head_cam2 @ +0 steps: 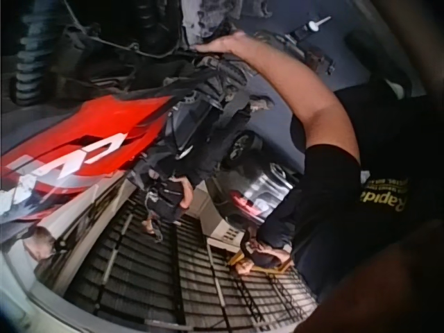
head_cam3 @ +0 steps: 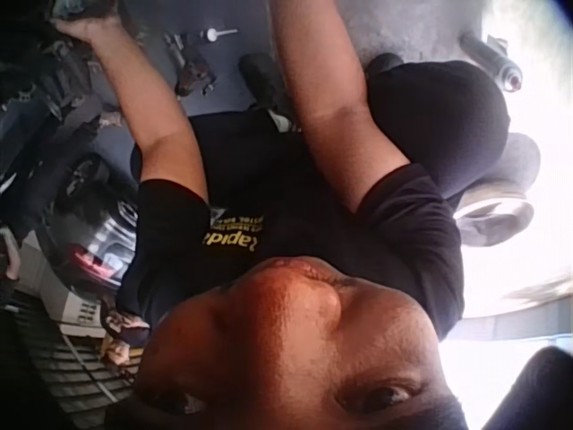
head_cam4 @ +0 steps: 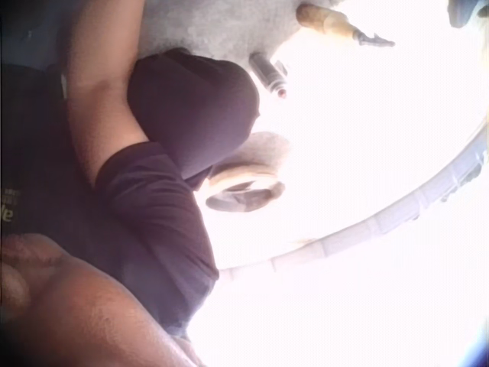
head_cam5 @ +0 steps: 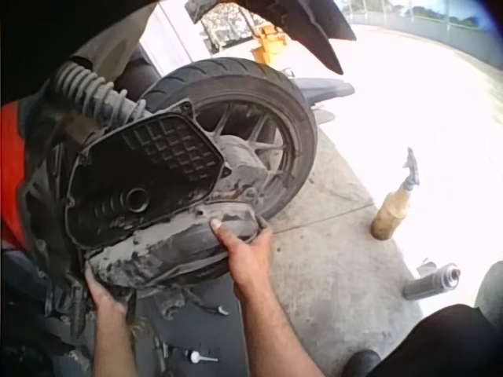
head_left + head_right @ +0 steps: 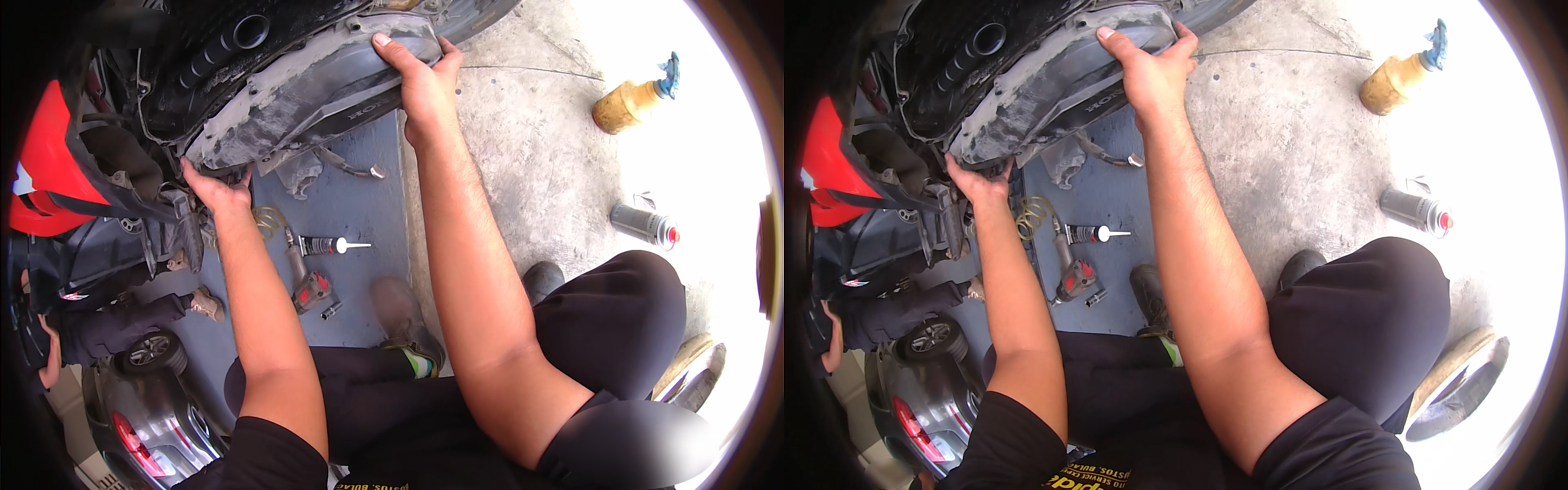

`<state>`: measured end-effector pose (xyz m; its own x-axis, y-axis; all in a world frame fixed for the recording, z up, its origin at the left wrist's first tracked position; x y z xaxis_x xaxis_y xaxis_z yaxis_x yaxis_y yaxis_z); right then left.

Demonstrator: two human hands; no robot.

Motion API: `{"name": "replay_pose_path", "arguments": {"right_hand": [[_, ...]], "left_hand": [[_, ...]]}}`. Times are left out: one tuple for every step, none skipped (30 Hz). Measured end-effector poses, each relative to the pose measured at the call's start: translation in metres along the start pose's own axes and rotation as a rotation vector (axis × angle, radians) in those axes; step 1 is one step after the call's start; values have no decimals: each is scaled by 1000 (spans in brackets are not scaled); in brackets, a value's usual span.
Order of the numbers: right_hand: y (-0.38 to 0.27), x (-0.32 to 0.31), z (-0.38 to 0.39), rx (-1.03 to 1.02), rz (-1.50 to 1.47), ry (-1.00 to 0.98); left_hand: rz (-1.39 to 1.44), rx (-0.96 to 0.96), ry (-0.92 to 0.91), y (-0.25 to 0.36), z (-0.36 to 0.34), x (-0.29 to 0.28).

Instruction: The person carries a plastic cover to a motorcycle, aligns it with the engine housing, and presses it into place.

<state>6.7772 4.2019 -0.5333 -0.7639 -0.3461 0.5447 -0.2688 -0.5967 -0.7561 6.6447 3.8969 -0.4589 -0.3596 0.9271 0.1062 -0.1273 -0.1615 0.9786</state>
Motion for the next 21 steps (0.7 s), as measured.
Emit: {"name": "replay_pose_path", "arguments": {"right_hand": [[-1, 0, 1, -13, 17, 1], [-2, 0, 0, -12, 17, 2], [-2, 1, 0, -16, 16, -1], [-4, 1, -1, -23, 15, -4], [-4, 0, -1, -23, 15, -4], [-4, 0, 0, -32, 12, -6], [-5, -1, -1, -44, 10, -7], [-5, -1, -1, -48, 9, -8], [-3, 0, 0, -26, 1, -6], [-1, -1, -1, -10, -6, -3], [-1, -2, -2, -19, -6, -4], [0, -3, -2, -9, -15, -6], [0, -3, -1, 1, -27, -10], [-1, -2, -2, -7, -31, -11], [-1, -2, -3, -2, -23, -7], [0, -2, -3, 5, -12, -2], [0, -2, -3, 9, -9, -7], [0, -1, -3, 2, -12, -7], [1, -1, -2, 1, -2, -6], [1, -1, -3, -1, 9, -6], [0, -3, -4, -7, 28, 1]], "left_hand": [[1, -2, 13, -1, 0, -1], [2, -5, 27, -2, 0, -1], [0, -5, 28, -3, 0, -2], [2, -4, 26, -3, 2, 0], [3, -2, 24, -3, 3, 1], [3, -2, 24, -3, 3, 1], [11, -3, 28, -3, 3, 1], [18, -5, 32, -3, 3, 1], [21, -3, 30, -2, 3, 1], [20, -1, 17, -1, 4, 2], [18, 1, 4, 0, 5, 3], [24, 2, -2, 1, 6, 3], [22, -3, 11, 2, 9, 3], [18, -8, 25, 2, 11, 4], [22, -7, 52, 3, 11, 5], [25, -5, 47, 2, 9, 4], [31, -6, 45, 2, 6, 3], [36, -7, 43, 3, 4, 1], [34, -11, 47, 3, 4, 1], [37, -12, 41, 2, 4, 3], [36, -16, 40, 1, 4, 5]]}}
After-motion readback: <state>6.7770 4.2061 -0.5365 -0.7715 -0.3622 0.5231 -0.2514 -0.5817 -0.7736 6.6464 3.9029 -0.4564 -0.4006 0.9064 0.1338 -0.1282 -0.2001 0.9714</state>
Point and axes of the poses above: each hand's wrist, its own z-axis away from the middle knuckle, its own x-axis out of the palm, y = z × x, the point moved 5 cm from there along -z, towards the middle knuckle, and after that the axes turned 4 degrees about y, right-handed, at the moved point
